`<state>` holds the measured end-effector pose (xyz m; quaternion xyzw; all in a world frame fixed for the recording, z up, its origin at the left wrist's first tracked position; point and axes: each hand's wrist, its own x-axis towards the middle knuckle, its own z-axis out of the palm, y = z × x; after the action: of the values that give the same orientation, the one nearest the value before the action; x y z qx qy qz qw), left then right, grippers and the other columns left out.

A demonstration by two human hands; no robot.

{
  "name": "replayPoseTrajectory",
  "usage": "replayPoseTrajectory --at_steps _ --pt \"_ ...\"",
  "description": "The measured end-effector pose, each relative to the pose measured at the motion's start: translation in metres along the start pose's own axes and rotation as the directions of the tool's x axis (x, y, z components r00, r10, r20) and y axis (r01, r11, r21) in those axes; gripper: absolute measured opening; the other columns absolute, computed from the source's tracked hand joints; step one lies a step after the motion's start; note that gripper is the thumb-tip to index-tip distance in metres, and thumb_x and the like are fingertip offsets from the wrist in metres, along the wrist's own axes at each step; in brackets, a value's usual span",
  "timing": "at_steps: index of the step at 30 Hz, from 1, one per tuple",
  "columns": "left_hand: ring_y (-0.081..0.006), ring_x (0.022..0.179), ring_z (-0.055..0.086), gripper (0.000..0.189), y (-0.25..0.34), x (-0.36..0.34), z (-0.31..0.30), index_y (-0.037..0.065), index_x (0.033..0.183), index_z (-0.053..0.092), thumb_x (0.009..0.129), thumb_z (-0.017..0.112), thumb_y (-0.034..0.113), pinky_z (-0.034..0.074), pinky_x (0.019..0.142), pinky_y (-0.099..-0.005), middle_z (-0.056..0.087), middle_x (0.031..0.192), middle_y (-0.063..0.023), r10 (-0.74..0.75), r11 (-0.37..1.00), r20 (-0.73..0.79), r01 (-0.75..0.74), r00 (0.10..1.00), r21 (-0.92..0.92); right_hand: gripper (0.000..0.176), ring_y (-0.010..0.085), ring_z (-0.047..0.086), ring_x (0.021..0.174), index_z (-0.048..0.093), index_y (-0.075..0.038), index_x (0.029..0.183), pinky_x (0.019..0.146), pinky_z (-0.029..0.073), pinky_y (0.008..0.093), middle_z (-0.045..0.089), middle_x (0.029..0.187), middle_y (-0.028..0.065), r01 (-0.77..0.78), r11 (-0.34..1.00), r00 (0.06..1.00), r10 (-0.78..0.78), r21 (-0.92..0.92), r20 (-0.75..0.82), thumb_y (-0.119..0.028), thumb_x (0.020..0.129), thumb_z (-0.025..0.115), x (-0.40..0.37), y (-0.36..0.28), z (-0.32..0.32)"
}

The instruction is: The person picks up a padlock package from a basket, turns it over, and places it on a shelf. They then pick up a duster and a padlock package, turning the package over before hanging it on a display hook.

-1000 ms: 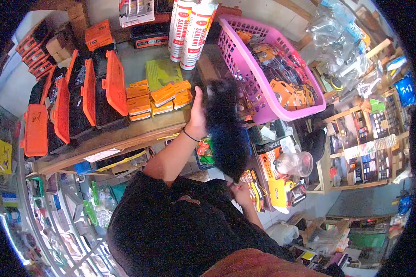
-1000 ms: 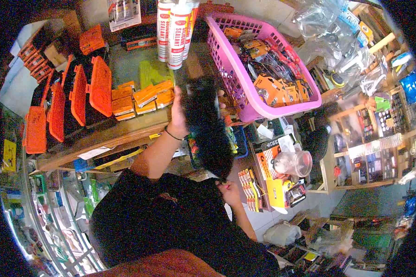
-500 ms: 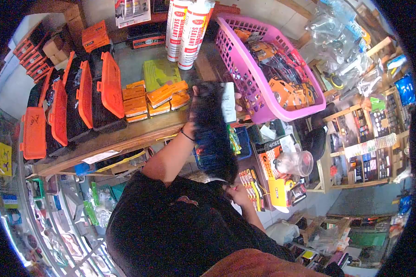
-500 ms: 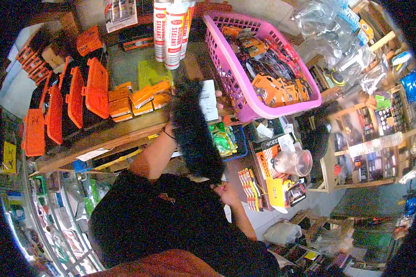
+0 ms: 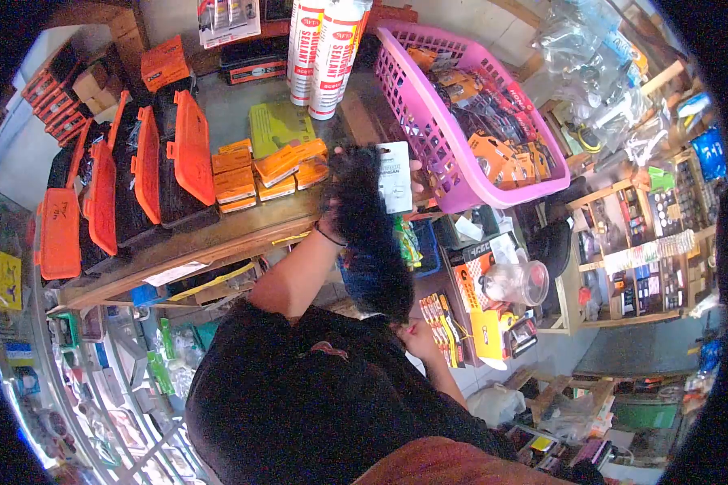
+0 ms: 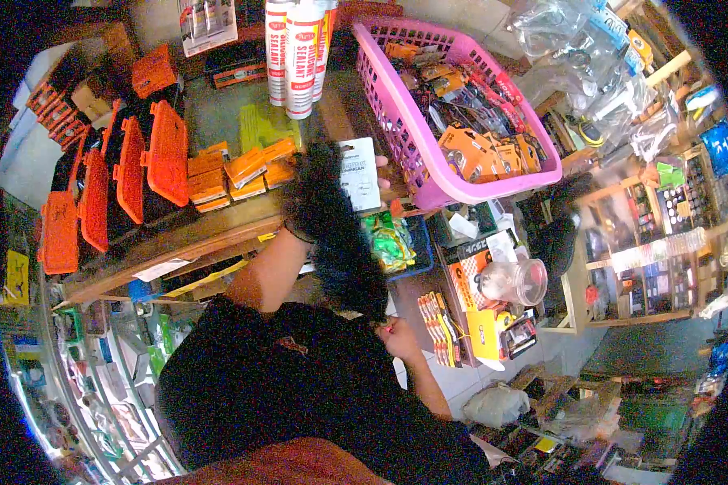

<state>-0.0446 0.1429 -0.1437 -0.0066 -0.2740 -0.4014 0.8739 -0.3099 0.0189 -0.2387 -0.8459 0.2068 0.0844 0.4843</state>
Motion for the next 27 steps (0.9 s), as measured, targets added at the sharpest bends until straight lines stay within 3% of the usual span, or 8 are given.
replayPoseTrajectory --at_steps 10,11,12,14,18,22,24,27 --pt "-0.0347 0.108 0.048 0.087 0.001 -0.002 -0.003 0.003 0.13 0.03 0.075 0.031 0.071 0.043 0.086 -0.0458 0.043 0.124 -0.0198 0.028 0.993 0.048 -0.033 0.998 0.109 0.012 0.0131 0.05 0.057 0.059 -0.001 0.076 0.053 0.04 0.0295 0.055 0.062 0.0019 -0.019 0.999 0.998 0.015 0.049 0.066 -0.012 0.079 0.055 0.006 0.029 0.009" --pt "-0.0314 0.108 0.048 0.085 0.0 -0.001 0.014 0.004 0.129 0.033 0.076 0.028 0.07 0.041 0.089 -0.0434 0.044 0.124 -0.0165 0.091 0.988 -0.352 -0.039 0.931 0.151 0.014 0.011 0.044 0.053 0.055 -0.002 0.069 0.05 0.036 0.029 0.05 0.058 0.0009 -0.077 0.977 0.997 0.078 0.199 0.005 -0.014 0.078 0.057 0.008 0.023 0.009" --pt "-0.0293 0.11 0.047 0.082 0.007 0.001 -0.013 0.006 0.128 0.034 0.077 0.026 0.069 0.038 0.094 -0.0414 0.045 0.124 -0.014 -0.025 0.966 0.171 0.067 0.985 -0.248 0.019 0.0088 0.039 0.049 0.052 -0.003 0.063 0.047 0.032 0.0285 0.045 0.053 -0.0001 -0.125 0.928 0.987 0.151 0.351 -0.049 -0.015 0.076 0.059 0.007 0.02 0.009" --pt "-0.0328 0.109 0.047 0.084 0.0 0.001 0.014 0.004 0.128 0.034 0.076 0.029 0.07 0.041 0.09 -0.0449 0.043 0.125 -0.0167 0.065 0.994 -0.342 -0.032 0.938 0.102 0.022 0.0095 0.04 0.049 0.052 -0.003 0.062 0.046 0.032 0.0277 0.046 0.052 0.0008 -0.076 0.984 0.988 0.096 0.159 -0.125 -0.018 0.077 0.059 0.008 0.04 0.016" --pt "-0.0366 0.109 0.046 0.087 0.002 0.0 0.004 0.003 0.13 0.029 0.075 0.033 0.07 0.041 0.086 -0.0515 0.039 0.127 -0.0191 0.004 0.999 0.094 -0.007 0.996 0.037 0.023 0.0143 0.045 0.05 0.052 -0.001 0.064 0.049 0.036 0.0317 0.048 0.052 0.0052 -0.088 0.994 0.996 0.09 0.071 -0.02 -0.02 0.077 0.058 0.009 0.025 0.002" --pt "-0.0311 0.11 0.047 0.085 -0.001 0.0 0.016 0.005 0.13 0.031 0.076 0.029 0.071 0.037 0.094 -0.0437 0.041 0.127 -0.016 0.09 0.993 -0.342 -0.057 0.935 0.105 0.026 0.016 0.047 0.048 0.052 -0.001 0.063 0.048 0.037 0.0339 0.048 0.051 0.006 -0.147 0.989 0.989 0.147 -0.01 -0.032 -0.022 0.077 0.059 0.003 0.016 0.006" --pt "-0.0356 0.106 0.048 0.088 0.003 0.003 -0.008 0.004 0.13 0.029 0.074 0.032 0.071 0.04 0.09 -0.0461 0.04 0.126 -0.02 -0.047 0.996 0.097 0.053 0.994 -0.067 0.027 0.0144 0.044 0.047 0.051 -0.002 0.062 0.047 0.036 0.033 0.046 0.05 0.0045 -0.143 0.989 0.989 0.144 0.047 -0.02 -0.022 0.078 0.059 0.006 0.022 0.003" --pt "-0.032 0.107 0.049 0.085 0.0 -0.005 0.008 0.004 0.13 0.031 0.076 0.029 0.07 0.038 0.093 -0.0446 0.043 0.124 -0.0175 0.035 0.996 -0.288 -0.01 0.957 0.085 0.028 0.0107 0.038 0.046 0.047 -0.002 0.06 0.044 0.031 0.0312 0.04 0.048 0.0016 -0.126 0.973 0.988 0.141 0.195 -0.061 -0.02 0.08 0.057 0.007 0.003 0.002"
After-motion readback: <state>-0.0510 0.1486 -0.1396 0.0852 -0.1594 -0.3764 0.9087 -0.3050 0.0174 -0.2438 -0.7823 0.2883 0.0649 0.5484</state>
